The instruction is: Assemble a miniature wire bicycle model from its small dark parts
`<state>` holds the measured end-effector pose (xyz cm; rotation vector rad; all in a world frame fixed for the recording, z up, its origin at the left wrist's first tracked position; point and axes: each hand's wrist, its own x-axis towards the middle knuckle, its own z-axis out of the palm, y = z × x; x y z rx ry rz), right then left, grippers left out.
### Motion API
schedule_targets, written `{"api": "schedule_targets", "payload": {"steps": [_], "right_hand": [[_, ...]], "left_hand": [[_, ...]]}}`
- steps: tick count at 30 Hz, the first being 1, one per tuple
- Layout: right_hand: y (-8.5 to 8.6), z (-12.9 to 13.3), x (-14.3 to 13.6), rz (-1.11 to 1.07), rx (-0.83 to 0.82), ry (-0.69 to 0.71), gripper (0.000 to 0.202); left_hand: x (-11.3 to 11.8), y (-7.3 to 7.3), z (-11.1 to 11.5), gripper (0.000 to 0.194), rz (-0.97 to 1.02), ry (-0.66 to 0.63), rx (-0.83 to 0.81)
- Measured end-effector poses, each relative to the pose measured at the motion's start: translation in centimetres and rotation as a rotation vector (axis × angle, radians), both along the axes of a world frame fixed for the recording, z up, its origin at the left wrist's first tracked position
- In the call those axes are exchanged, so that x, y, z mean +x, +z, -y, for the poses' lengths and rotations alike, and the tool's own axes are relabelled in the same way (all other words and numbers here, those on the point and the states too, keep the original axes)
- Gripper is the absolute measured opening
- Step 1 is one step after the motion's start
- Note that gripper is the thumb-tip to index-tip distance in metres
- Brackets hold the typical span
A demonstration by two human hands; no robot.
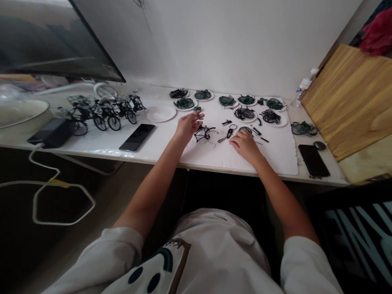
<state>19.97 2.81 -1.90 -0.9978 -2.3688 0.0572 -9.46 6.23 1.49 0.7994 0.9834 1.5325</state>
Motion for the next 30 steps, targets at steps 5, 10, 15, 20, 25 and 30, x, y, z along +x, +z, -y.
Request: {"api": "schedule_targets", "payload": {"steps": [5, 10, 15, 20, 25, 30], "right_hand": [[-0.9, -1.0, 0.8, -0.107, 0.002, -0.038, 0.020], [-1.4, -1.2, 0.7, -0.155, 0.017, -0.160, 0.019], [-1.1, -0.7, 0.1, -0.149, 0.009, -0.276, 0.023], [-0.8, -0.4, -0.2, -0.193, 0.012, -0.371, 0.036], [-1.0, -0.5, -0.1, -0.186, -0.067, -0.462, 0.044], [-0.9, -0.2, -0.2, -0.116, -0.105, -0.493, 0.047]], "left_hand": [[0.1, -0.6, -0.1, 0.023, 0.021, -0.033, -0.018], [0.3, -1.1, -0.2, 0.025, 0.001, 0.007, 0.016], [-0.1, -1.4, -0.7, 0.026, -0.008, 0.064, 0.019], [-0.1, -1.6, -0.8, 0.026, -0.022, 0.075, 0.036], [0.0, -1.6, -0.8, 0.024, -0.034, 0.088, 0.030], [0.0, -1.6, -0.7, 0.027, -0.055, 0.087, 0.030]]}}
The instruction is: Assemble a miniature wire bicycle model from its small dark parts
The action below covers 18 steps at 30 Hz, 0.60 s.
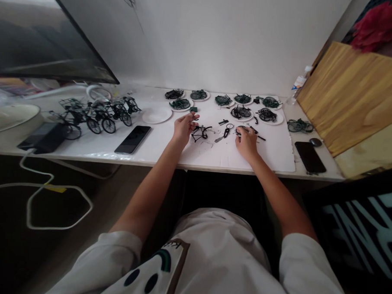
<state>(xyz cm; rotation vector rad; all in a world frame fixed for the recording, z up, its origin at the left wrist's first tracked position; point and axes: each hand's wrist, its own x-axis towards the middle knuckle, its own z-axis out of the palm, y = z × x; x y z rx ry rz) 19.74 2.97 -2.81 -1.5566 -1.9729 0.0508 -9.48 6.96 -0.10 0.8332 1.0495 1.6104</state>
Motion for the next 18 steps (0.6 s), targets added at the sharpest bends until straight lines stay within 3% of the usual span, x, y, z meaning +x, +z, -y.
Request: {"api": "schedule_targets", "payload": {"steps": [7, 12, 18], "right_hand": [[0.24, 0.64, -0.21, 0.036, 0.016, -0.140, 0.054], [-0.16, 0.21, -0.12, 0.034, 0.039, -0.036, 0.059], [-0.16, 0.11, -0.39, 0.001, 0.049, 0.106, 0.048]], "left_hand": [[-0.07, -0.20, -0.10, 0.026, -0.002, -0.013, 0.011], [0.04, -0.11, -0.01, 0.025, -0.005, -0.010, 0.001], [0.19, 0.13, 0.14, 0.026, -0.011, -0.009, -0.005]]}}
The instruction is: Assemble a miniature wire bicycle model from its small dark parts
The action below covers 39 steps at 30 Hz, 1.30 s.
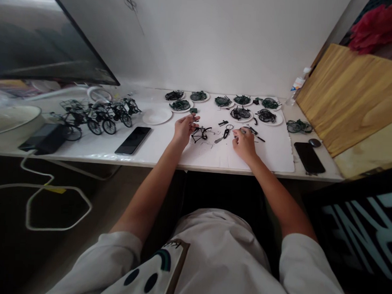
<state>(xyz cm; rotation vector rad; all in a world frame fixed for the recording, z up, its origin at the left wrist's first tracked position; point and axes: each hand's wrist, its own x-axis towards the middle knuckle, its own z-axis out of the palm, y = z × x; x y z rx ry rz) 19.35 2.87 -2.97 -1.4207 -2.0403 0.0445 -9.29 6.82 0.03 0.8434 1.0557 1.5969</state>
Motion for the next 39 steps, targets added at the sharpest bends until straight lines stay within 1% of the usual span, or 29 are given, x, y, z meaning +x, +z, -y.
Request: {"api": "schedule_targets", "payload": {"steps": [4, 6, 9, 12, 14, 17, 23, 27, 30, 33, 36, 39], "right_hand": [[0.1, 0.2, -0.3, 0.013, 0.018, 0.001, 0.044], [0.2, 0.4, -0.4, 0.026, 0.035, -0.033, 0.045], [0.2, 0.8, -0.3, 0.063, 0.040, -0.139, 0.047], [-0.1, 1.0, -0.2, 0.117, -0.027, -0.259, 0.052], [-0.3, 1.0, -0.2, 0.143, -0.081, -0.294, 0.056], [-0.6, 0.9, -0.1, 0.162, -0.110, -0.289, 0.056], [-0.8, 0.6, 0.1, 0.187, -0.073, -0.256, 0.046], [-0.7, 0.6, 0.1, 0.199, -0.078, -0.241, 0.049], [-0.5, 0.7, 0.1, 0.195, -0.045, -0.236, 0.050], [0.2, 0.3, 0.3, 0.148, -0.011, -0.215, 0.043], [1.4, -0.8, 0.7, 0.099, -0.024, -0.207, 0.037], [2.7, -2.9, 1.4, 0.112, -0.051, -0.226, 0.044]], "left_hand": [[-0.1, -0.1, -0.1, 0.028, -0.010, -0.002, 0.009], [-0.1, -0.1, 0.0, 0.029, -0.013, -0.004, 0.010], [-0.1, 0.0, 0.1, 0.029, -0.018, -0.002, 0.005], [0.0, 0.3, 0.2, 0.028, -0.013, -0.004, 0.000], [0.0, 0.4, 0.3, 0.027, -0.014, -0.005, -0.004], [0.1, 0.6, 0.5, 0.027, -0.034, -0.003, -0.010], [0.1, 0.7, 0.6, 0.031, -0.049, -0.002, -0.013], [-0.2, 0.7, 0.4, 0.031, -0.040, 0.002, -0.012], [-0.4, 0.6, 0.2, 0.029, -0.024, 0.010, -0.013], [-0.5, 0.4, 0.0, 0.028, -0.025, 0.014, -0.008], [-0.6, 0.2, -0.1, 0.029, -0.039, 0.020, 0.007], [-0.6, 0.1, -0.2, 0.029, -0.029, 0.021, 0.004]]}}
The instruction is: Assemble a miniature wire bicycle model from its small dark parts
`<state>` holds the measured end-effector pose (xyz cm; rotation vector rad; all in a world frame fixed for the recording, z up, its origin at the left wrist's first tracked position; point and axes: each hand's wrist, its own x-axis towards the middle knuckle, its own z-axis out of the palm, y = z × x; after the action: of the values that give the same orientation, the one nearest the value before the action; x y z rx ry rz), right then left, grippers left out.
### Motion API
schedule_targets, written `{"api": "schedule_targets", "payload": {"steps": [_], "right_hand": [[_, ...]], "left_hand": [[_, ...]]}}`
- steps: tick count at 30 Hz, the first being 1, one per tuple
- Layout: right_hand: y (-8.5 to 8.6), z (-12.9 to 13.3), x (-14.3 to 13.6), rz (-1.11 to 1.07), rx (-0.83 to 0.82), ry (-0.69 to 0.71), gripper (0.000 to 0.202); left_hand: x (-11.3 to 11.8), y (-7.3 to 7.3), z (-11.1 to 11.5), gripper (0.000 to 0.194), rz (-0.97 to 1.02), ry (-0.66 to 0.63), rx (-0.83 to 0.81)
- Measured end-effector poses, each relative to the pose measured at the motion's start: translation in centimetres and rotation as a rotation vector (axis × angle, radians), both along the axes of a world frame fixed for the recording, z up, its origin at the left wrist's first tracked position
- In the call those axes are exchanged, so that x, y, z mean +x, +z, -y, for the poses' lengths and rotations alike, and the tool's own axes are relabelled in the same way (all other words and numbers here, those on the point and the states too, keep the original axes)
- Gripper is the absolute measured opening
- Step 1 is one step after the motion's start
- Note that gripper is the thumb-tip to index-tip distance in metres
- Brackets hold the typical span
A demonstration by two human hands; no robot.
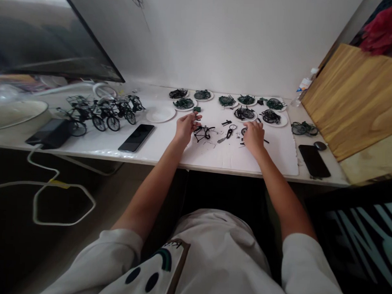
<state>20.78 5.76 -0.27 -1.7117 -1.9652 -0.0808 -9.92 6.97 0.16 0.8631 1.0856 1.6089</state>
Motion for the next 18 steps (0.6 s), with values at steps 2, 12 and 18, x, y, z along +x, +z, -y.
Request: {"api": "schedule_targets", "payload": {"steps": [2, 12, 18], "right_hand": [[0.6, -1.8, 0.5, 0.007, -0.031, -0.031, 0.046], [1.3, -6.8, 0.7, 0.056, -0.173, -0.215, 0.037], [0.7, -7.0, 0.7, 0.022, -0.155, -0.238, 0.038]], "left_hand": [[0.0, 0.0, 0.0, 0.030, 0.001, -0.005, -0.010], [0.0, 0.0, -0.1, 0.027, 0.001, -0.003, -0.009], [0.1, 0.2, 0.1, 0.029, -0.020, 0.003, -0.019]]}}
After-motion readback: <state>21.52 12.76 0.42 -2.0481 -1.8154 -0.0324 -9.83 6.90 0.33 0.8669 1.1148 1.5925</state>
